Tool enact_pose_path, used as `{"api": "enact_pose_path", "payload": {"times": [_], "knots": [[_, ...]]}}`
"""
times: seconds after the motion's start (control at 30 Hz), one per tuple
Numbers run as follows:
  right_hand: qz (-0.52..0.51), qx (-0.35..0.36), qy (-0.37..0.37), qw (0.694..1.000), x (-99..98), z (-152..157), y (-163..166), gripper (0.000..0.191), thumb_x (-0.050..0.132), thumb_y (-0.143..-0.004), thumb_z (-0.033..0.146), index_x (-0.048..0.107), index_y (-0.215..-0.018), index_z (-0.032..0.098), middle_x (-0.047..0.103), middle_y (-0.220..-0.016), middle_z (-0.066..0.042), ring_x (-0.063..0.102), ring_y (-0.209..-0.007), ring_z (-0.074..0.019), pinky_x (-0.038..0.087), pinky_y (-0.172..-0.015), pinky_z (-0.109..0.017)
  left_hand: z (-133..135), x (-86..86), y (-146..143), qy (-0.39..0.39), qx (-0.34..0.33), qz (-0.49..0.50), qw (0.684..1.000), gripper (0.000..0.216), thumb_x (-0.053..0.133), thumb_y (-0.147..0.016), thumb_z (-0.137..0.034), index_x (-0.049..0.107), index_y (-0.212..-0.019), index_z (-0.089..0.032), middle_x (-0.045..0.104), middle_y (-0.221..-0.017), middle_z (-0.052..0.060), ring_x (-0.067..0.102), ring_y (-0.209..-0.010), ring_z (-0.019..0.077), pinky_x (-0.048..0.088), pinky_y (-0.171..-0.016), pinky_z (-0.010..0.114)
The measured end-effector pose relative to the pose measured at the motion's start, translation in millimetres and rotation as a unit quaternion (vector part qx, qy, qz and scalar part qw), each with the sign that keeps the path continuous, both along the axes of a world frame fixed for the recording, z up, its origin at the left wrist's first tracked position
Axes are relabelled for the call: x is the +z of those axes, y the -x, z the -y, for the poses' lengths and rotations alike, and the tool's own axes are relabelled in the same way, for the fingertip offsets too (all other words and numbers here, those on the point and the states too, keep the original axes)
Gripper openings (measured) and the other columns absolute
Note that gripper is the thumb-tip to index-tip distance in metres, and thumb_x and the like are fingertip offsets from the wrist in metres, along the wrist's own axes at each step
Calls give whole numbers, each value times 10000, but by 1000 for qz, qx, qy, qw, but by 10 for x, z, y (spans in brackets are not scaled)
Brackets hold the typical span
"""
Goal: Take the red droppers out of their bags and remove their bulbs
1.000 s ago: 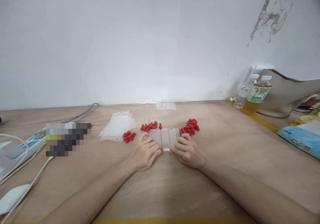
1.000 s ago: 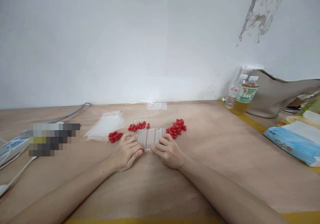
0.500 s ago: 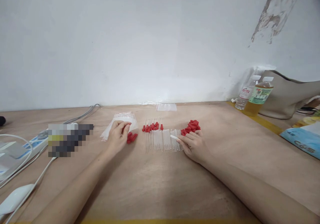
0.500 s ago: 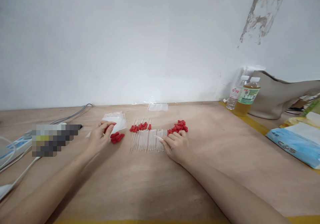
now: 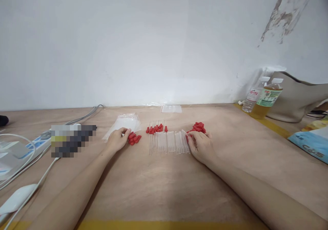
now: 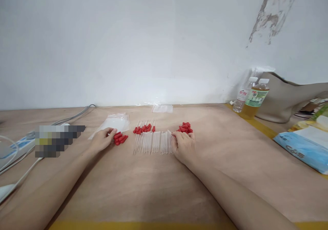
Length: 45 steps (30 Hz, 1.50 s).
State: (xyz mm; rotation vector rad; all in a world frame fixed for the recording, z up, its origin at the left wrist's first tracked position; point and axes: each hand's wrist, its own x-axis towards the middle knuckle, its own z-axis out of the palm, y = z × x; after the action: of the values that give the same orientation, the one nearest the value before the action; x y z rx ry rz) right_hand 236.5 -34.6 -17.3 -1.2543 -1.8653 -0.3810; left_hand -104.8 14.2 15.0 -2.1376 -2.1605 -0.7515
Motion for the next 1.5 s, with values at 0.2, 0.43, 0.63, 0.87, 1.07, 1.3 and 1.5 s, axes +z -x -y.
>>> {"api": "enact_pose_path", "payload": {"times": [0.2,0.43,0.63,0.87,1.07,1.3,1.5], "knots": [[23,0,-25,999,-60,-50,-11,163,432,-793,180,565,-700,169,590,-614,-13,504,-600,-122,246,-695,-289,114,66,-99,-143,10,-26,989,317,369,-803,-403,577,-911,-189,633,-912,38,533,-846,224,381,-733,316],[51,22,-39,998,-61,-58,19,158,457,-785,200,584,-694,171,605,-625,-8,488,-611,-118,236,-701,-300,210,71,-273,-207,-12,-79,975,238,465,-764,-359,572,-905,-199,611,-935,39,492,-893,244,342,-807,356],[84,61,1,995,-9,-19,48,218,502,-786,367,627,-812,190,597,-720,-26,500,-694,-135,234,-723,-314,168,120,-432,-187,-73,-117,973,208,466,-770,-359,607,-845,-225,576,-928,46,469,-905,239,333,-808,365],[114,79,24,990,14,5,44,327,478,-785,468,637,-863,193,568,-763,-42,487,-701,-143,239,-703,-317,-70,163,-744,-74,-76,-151,983,318,449,-756,-480,605,-800,-206,562,-929,84,435,-958,277,326,-796,404],[80,69,21,994,-8,-18,33,331,508,-760,477,632,-888,199,538,-861,-64,459,-704,-144,266,-699,-314,-198,131,-875,-36,-56,-153,986,406,391,-774,-511,623,-690,-189,567,-910,113,439,-944,290,323,-786,416],[36,60,-1,998,-63,-79,20,224,503,-785,360,625,-877,195,510,-859,-61,462,-738,-149,289,-717,-314,-205,77,-887,-59,-1,-132,989,363,378,-803,-405,628,-715,-158,579,-896,138,459,-919,302,345,-748,402],[12,66,-42,997,-32,-55,46,219,502,-788,313,608,-920,175,530,-865,-70,478,-779,-165,318,-722,-322,182,67,-821,-164,-94,-127,974,278,368,-850,-367,547,-773,-170,586,-844,74,475,-857,234,340,-718,350]]}}
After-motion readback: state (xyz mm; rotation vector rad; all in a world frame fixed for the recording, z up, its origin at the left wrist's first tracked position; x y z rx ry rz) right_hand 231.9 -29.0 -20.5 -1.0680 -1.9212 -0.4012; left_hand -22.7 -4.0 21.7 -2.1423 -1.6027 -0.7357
